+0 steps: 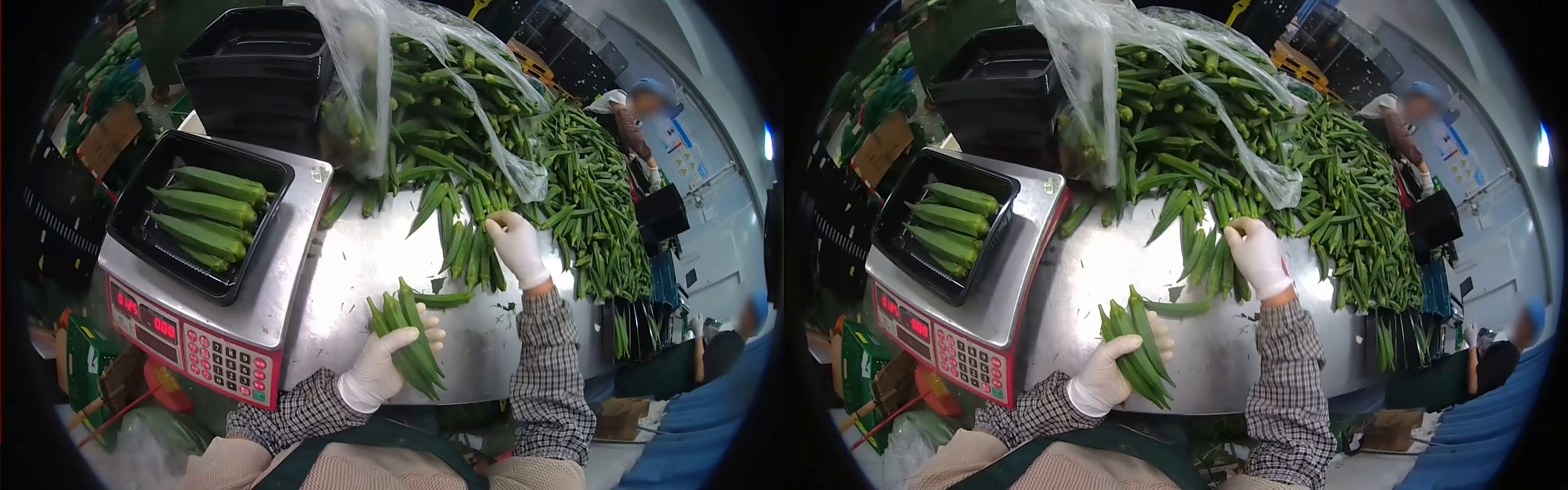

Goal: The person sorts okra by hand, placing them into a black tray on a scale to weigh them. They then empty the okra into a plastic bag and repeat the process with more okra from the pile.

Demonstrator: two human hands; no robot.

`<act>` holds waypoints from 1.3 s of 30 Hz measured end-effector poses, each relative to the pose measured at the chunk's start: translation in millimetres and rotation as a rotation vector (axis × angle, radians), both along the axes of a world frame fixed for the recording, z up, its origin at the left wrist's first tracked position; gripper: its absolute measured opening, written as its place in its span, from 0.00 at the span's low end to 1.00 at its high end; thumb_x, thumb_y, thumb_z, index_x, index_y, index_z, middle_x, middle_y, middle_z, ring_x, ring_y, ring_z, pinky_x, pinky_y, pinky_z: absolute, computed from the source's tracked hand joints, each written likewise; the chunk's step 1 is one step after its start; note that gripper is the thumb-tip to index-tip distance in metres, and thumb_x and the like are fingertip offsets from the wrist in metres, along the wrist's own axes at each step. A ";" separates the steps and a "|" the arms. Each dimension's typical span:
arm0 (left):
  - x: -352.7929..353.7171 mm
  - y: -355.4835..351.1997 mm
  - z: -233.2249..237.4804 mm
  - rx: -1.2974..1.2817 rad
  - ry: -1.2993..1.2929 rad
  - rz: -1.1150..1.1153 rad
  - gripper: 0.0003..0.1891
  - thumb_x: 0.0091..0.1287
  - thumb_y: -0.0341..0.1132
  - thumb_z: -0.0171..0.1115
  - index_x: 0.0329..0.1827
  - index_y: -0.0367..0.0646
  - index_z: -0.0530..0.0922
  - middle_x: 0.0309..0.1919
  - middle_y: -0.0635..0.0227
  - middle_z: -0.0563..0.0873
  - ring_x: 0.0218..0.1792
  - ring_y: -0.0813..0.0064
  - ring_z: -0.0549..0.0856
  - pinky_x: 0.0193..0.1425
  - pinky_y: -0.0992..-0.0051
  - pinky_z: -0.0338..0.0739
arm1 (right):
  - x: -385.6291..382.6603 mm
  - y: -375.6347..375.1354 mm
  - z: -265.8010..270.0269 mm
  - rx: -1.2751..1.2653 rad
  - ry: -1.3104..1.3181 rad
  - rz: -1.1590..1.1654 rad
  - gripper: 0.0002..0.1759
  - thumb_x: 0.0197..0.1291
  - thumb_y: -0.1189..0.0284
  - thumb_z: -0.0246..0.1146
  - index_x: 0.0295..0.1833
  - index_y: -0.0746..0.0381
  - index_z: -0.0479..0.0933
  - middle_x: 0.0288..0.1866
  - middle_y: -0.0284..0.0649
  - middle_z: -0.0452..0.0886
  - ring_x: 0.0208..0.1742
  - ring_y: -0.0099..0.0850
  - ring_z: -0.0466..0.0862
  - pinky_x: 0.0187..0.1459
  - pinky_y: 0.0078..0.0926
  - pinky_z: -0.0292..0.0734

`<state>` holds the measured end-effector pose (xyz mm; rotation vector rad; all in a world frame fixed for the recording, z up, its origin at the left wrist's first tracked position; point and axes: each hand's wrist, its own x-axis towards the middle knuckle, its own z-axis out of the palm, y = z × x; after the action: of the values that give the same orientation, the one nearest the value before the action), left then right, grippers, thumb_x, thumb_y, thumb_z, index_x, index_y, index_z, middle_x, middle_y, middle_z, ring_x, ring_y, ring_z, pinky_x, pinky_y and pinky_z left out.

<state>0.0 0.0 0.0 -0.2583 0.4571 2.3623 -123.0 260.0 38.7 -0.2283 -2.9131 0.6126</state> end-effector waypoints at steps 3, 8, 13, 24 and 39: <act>2.0 -3.2 2.4 -0.024 -0.009 0.008 0.26 0.59 0.29 0.55 0.62 0.38 0.63 0.51 0.55 0.75 0.51 0.60 0.79 0.60 0.59 0.74 | -29.5 -11.3 -6.0 0.346 -0.147 -0.086 0.19 0.54 0.55 0.62 0.39 0.61 0.81 0.43 0.47 0.82 0.45 0.43 0.82 0.45 0.35 0.77; -4.5 -5.5 0.2 0.036 0.004 0.022 0.23 0.60 0.28 0.58 0.59 0.41 0.65 0.50 0.57 0.76 0.51 0.61 0.79 0.58 0.62 0.74 | -51.7 -12.1 -7.9 0.409 -0.219 -0.161 0.18 0.52 0.58 0.60 0.37 0.63 0.80 0.38 0.52 0.81 0.42 0.46 0.82 0.44 0.38 0.76; -1.8 -3.4 1.7 0.007 0.009 0.001 0.24 0.62 0.33 0.55 0.61 0.38 0.65 0.52 0.54 0.76 0.52 0.59 0.78 0.60 0.59 0.73 | -4.5 13.9 11.6 -0.238 -0.079 -0.098 0.17 0.53 0.62 0.62 0.34 0.69 0.78 0.24 0.43 0.79 0.25 0.32 0.79 0.32 0.29 0.74; 2.7 -1.0 -6.0 0.265 0.189 -0.238 0.24 0.67 0.40 0.56 0.61 0.38 0.64 0.50 0.57 0.76 0.51 0.64 0.79 0.59 0.62 0.75 | 146.2 -111.4 49.2 0.139 0.323 0.665 0.20 0.48 0.88 0.58 0.48 0.63 0.74 0.43 0.44 0.76 0.33 0.32 0.77 0.37 0.25 0.74; 33.7 -168.9 157.0 -0.678 1.466 0.707 0.31 0.54 0.22 0.63 0.62 0.36 0.62 0.41 0.60 0.80 0.40 0.74 0.81 0.42 0.77 0.76 | 192.6 -86.6 34.0 -0.276 0.356 0.382 0.20 0.52 0.86 0.57 0.52 0.65 0.72 0.40 0.39 0.77 0.31 0.24 0.74 0.37 0.21 0.71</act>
<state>33.7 -168.9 157.0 1.3146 2.0968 2.5407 69.5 173.4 72.7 0.3790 -2.5303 0.9968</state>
